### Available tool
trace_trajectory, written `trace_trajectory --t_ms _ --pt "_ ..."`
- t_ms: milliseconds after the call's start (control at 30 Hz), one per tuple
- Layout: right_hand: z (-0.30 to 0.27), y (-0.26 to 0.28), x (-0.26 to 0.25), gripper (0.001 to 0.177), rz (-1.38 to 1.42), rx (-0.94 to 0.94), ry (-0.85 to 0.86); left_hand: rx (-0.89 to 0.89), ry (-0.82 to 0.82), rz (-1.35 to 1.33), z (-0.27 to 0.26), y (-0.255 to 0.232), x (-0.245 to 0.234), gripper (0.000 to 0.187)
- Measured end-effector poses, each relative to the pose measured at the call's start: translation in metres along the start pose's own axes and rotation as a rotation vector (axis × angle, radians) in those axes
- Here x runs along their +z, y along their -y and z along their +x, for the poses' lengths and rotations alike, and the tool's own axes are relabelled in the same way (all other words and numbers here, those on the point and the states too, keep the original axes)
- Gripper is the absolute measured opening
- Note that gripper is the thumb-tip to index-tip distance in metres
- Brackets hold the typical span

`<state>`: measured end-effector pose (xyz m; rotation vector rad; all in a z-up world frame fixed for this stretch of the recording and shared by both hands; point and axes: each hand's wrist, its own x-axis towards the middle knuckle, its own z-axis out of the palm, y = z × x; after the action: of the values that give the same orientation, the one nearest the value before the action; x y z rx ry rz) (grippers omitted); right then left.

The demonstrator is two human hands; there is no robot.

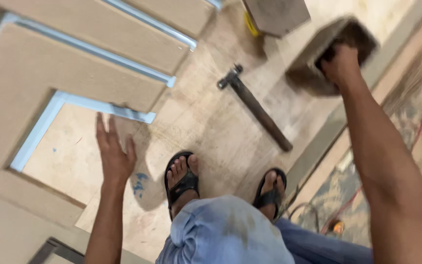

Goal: The person applies glue with their fingers to wooden pieces, fits them into slots on a larger board, and hammers nails into the pieces to secure them.

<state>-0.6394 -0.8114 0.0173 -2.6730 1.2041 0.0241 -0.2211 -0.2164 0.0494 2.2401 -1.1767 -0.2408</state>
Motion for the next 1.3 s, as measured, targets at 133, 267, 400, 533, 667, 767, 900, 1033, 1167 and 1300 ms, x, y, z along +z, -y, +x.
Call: trace_trajectory --t_ms 133,267,400,533,667,767,900,1033,1167,1300 --pt "0.016 -0.013 -0.013 0.029 -0.261 -0.125 0.296 -0.108 -0.134 -0.013 -0.015 -0.048 -0.031 0.063" --pt "0.017 0.002 -0.062 0.029 -0.422 -0.196 0.379 -0.198 -0.169 0.081 -0.056 -0.067 -0.071 0.059" --pt "0.000 0.047 -0.114 0.043 -0.535 -0.194 0.230 -0.200 -0.182 0.156 -0.087 -0.075 -0.111 0.050" --pt "-0.048 0.123 -0.147 0.018 -0.151 -0.319 -0.101 -0.232 -0.187 0.167 -0.104 -0.098 -0.131 0.040" --pt "-0.086 0.258 -0.112 0.040 0.341 -0.353 0.095 -0.130 -0.140 -0.059 -0.078 -0.123 -0.105 0.031" --pt "-0.108 0.373 -0.057 0.025 0.852 -0.838 0.097 -0.028 -0.168 -0.230 -0.050 -0.147 -0.066 0.030" --pt "-0.128 0.450 -0.045 0.040 0.915 -0.836 0.272 -0.168 -0.202 -0.367 -0.025 -0.155 -0.044 0.018" --pt "-0.106 0.477 -0.096 0.049 0.603 -0.940 0.334 -0.199 -0.306 -0.553 -0.015 -0.154 -0.040 0.013" --pt "-0.076 0.488 -0.159 0.050 0.132 -0.725 0.614 -0.159 -0.260 -0.872 0.017 -0.152 -0.036 0.011" --pt "-0.062 0.493 -0.167 0.049 0.287 -0.897 0.304 -0.122 -0.193 -0.923 0.043 -0.145 -0.028 0.007"
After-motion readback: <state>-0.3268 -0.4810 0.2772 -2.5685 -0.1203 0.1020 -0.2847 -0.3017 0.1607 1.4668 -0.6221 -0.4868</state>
